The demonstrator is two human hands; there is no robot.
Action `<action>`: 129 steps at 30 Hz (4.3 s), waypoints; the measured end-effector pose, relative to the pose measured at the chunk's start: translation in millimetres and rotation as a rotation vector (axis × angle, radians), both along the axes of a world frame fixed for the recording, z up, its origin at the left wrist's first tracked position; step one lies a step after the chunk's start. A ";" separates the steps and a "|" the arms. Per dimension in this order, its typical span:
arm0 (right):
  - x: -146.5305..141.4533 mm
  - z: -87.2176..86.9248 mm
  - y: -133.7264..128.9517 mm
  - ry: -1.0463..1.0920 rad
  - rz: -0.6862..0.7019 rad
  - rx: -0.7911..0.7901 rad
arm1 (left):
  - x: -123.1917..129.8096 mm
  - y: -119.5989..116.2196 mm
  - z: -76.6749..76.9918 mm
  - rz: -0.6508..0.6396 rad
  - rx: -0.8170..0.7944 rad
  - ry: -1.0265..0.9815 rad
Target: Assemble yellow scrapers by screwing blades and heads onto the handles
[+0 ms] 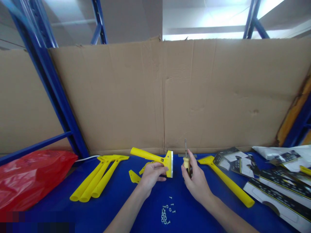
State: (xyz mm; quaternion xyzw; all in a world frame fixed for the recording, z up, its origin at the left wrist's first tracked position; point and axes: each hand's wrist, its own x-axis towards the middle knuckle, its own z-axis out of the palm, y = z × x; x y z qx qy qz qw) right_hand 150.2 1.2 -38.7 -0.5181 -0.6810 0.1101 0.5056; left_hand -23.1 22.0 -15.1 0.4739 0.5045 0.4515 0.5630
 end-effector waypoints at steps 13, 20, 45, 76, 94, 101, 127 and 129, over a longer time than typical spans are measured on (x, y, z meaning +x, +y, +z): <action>0.1 -4.5 0.9 -0.069 0.046 -0.018 | -3.5 0.8 -0.6 0.009 0.035 -0.064; 3.2 -7.0 5.2 -0.018 0.067 0.043 | -7.3 3.7 -1.4 0.081 0.063 -0.097; 32.6 5.6 -18.8 0.352 0.085 -0.122 | 2.3 3.3 -0.5 0.258 0.068 -0.094; 27.9 16.4 -33.9 0.190 0.066 0.020 | 2.1 4.0 -2.9 0.242 0.068 -0.098; 28.2 16.1 -33.3 0.162 0.069 0.041 | 2.3 4.5 -2.4 0.244 0.065 -0.098; 27.0 17.2 -34.0 0.119 0.066 0.069 | 0.4 6.2 -7.5 0.228 0.083 -0.071; 33.1 24.0 -38.2 -0.053 0.079 0.128 | -3.3 7.4 -14.7 0.163 0.179 -0.097; 33.1 24.9 -38.6 -0.060 0.082 0.133 | -2.9 6.5 -12.4 0.191 0.154 -0.101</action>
